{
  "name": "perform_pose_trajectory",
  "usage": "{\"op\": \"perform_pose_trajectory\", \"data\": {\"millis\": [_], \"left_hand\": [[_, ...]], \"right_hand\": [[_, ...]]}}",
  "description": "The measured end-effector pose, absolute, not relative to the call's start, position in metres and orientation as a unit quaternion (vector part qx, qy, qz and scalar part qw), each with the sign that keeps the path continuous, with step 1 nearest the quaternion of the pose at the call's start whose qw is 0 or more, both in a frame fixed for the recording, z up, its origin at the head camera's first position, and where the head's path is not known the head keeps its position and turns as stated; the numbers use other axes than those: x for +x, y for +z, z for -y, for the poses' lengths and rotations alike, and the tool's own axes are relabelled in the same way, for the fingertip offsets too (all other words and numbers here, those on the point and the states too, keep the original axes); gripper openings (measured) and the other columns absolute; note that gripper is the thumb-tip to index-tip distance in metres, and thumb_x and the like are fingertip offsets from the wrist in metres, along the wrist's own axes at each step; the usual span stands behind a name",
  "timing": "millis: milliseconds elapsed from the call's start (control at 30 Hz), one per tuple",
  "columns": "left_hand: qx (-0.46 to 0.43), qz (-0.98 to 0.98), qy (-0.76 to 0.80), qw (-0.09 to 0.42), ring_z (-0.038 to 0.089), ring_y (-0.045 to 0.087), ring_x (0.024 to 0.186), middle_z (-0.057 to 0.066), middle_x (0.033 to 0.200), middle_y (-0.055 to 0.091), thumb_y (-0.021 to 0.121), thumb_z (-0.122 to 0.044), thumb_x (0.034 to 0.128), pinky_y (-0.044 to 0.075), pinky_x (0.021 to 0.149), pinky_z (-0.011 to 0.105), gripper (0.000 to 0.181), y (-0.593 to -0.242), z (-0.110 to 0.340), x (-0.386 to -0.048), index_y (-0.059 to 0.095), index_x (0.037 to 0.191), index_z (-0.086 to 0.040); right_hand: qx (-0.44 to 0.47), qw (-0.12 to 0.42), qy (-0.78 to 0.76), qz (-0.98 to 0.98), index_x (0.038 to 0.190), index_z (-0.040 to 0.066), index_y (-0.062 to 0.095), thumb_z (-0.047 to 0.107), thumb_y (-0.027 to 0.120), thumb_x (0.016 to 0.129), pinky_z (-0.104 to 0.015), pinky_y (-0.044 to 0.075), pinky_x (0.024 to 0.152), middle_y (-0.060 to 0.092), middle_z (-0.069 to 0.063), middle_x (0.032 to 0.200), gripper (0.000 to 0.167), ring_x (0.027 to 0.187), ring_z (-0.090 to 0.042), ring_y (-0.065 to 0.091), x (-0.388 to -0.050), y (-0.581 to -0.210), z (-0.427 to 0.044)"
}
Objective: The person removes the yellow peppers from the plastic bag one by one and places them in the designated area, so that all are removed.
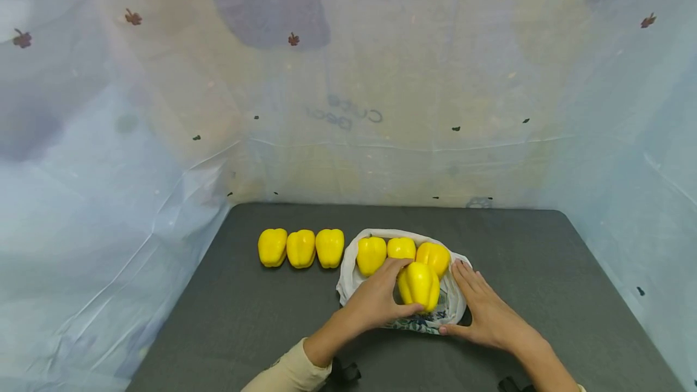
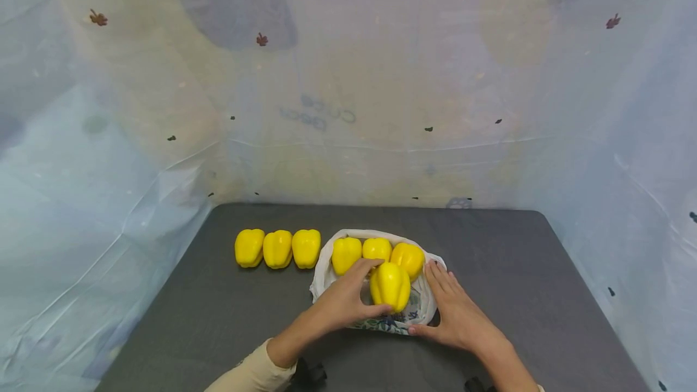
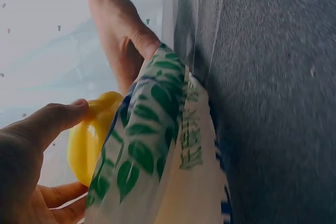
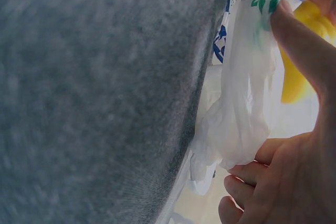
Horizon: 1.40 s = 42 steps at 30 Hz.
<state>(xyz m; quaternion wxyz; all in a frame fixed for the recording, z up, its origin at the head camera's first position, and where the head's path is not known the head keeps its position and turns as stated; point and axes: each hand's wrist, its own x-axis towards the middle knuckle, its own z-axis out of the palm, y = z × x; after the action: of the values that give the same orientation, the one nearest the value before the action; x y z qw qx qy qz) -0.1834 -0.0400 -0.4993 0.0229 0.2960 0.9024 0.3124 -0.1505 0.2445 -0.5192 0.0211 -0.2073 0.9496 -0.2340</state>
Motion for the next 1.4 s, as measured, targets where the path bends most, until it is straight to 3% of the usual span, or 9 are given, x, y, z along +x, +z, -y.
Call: {"op": "perform_pose_trajectory", "data": {"millis": [233, 533, 733, 933, 1400], "left_hand": [[0.299, -0.893, 0.337, 0.019, 0.016, 0.056, 0.135, 0.003, 0.157, 0.049, 0.083, -0.051, 0.0934, 0.055, 0.108, 0.036, 0.09, -0.494, 0.057, -0.186, 0.039, 0.164, -0.018], [0.298, -0.885, 0.358, -0.001, 0.021, 0.053, 0.138, 0.006, 0.159, 0.046, 0.083, -0.044, 0.0958, 0.055, 0.108, 0.04, 0.089, -0.485, 0.081, -0.189, 0.037, 0.165, -0.013], [0.278, -0.889, 0.365, -0.003, 0.018, 0.051, 0.14, 0.003, 0.161, 0.043, 0.083, -0.043, 0.0959, 0.054, 0.11, 0.042, 0.088, -0.481, 0.096, -0.193, 0.036, 0.166, -0.019], [0.266, -0.89, 0.37, -0.011, 0.021, 0.052, 0.14, 0.007, 0.161, 0.043, 0.084, -0.038, 0.0955, 0.053, 0.111, 0.046, 0.089, -0.476, 0.109, -0.195, 0.035, 0.166, -0.018], [0.246, -0.895, 0.37, -0.043, 0.026, 0.046, 0.148, 0.007, 0.165, 0.041, 0.084, -0.036, 0.0961, 0.047, 0.118, 0.051, 0.091, -0.468, 0.148, -0.201, 0.032, 0.169, -0.021]], "right_hand": [[-0.205, 0.021, -0.23, -0.951, 0.169, -0.003, 0.022, 0.079, 0.079, 0.079, -0.056, 0.012, 0.134, 0.018, -0.023, 0.177, 0.134, 0.162, -0.047, 0.019, -0.151, -0.519, -0.244], [-0.209, 0.015, -0.232, -0.95, 0.169, -0.002, 0.022, 0.079, 0.078, 0.08, -0.041, 0.002, 0.135, 0.018, -0.023, 0.177, 0.133, 0.162, -0.046, 0.02, -0.149, -0.519, -0.245], [-0.211, 0.014, -0.233, -0.949, 0.17, -0.002, 0.021, 0.079, 0.077, 0.082, -0.045, 0.005, 0.136, 0.018, -0.023, 0.177, 0.132, 0.162, -0.046, 0.019, -0.15, -0.519, -0.245], [-0.213, 0.011, -0.23, -0.949, 0.17, -0.002, 0.021, 0.079, 0.077, 0.082, -0.047, 0.007, 0.135, 0.018, -0.023, 0.177, 0.132, 0.162, -0.046, 0.019, -0.151, -0.52, -0.246], [-0.213, 0.008, -0.233, -0.949, 0.17, -0.001, 0.021, 0.078, 0.076, 0.083, -0.036, -0.002, 0.135, 0.017, -0.024, 0.177, 0.13, 0.162, -0.046, 0.019, -0.151, -0.521, -0.246]]}}
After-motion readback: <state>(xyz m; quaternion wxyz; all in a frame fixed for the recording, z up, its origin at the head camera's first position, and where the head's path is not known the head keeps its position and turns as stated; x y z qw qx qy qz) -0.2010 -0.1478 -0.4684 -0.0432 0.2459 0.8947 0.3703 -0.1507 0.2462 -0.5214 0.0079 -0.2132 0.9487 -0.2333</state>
